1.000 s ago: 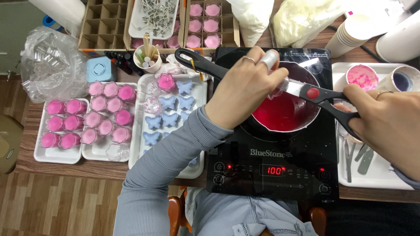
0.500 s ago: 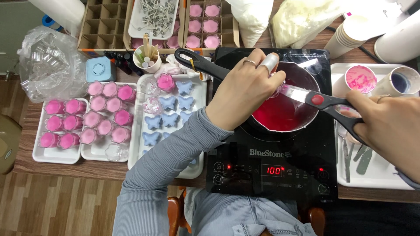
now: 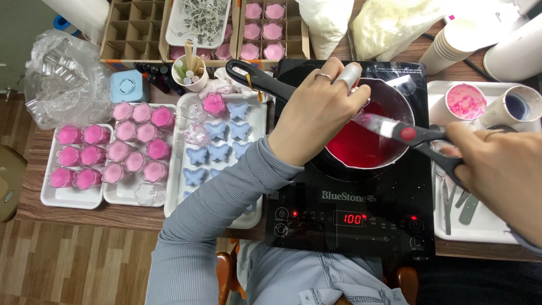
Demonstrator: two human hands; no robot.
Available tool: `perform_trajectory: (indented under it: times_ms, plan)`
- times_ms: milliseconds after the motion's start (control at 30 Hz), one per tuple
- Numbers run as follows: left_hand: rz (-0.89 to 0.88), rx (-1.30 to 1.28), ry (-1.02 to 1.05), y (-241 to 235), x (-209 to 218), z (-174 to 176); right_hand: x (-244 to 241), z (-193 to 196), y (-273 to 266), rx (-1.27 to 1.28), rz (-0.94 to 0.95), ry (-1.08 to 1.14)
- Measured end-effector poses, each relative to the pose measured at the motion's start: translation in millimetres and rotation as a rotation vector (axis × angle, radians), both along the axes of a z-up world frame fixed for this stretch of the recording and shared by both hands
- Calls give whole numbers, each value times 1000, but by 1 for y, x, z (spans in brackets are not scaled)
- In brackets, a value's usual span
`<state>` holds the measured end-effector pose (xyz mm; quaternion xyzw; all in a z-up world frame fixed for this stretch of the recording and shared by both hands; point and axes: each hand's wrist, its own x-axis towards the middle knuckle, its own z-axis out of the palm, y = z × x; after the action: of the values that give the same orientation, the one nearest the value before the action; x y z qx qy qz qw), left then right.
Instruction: The person trims excess wax from the tops of finished flower- and butterfly-shaped candles using scissors, holding each candle over a pot of melted red wax on an induction cooker so trimmings fall into the pot. They work through candles on trays one at a time and later stir the melted wax with a spoon.
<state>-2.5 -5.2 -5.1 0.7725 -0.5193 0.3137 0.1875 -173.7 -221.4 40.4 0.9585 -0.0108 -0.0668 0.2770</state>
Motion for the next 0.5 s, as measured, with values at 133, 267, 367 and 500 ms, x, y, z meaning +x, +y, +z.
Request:
perform_trajectory:
  times_ms: [133,267,367,500]
  plan:
    - [-3,63,60,-1,-2,1,4,-1,-5,12,-137,39]
    - [-18,62,73,0,-3,3,3,3,0,-48,-39,46]
    - [-9,59,75,2,-3,2,0,-2,-5,-33,-14,30]
    - [-8,51,63,2,-4,4,6,11,4,-34,-113,44]
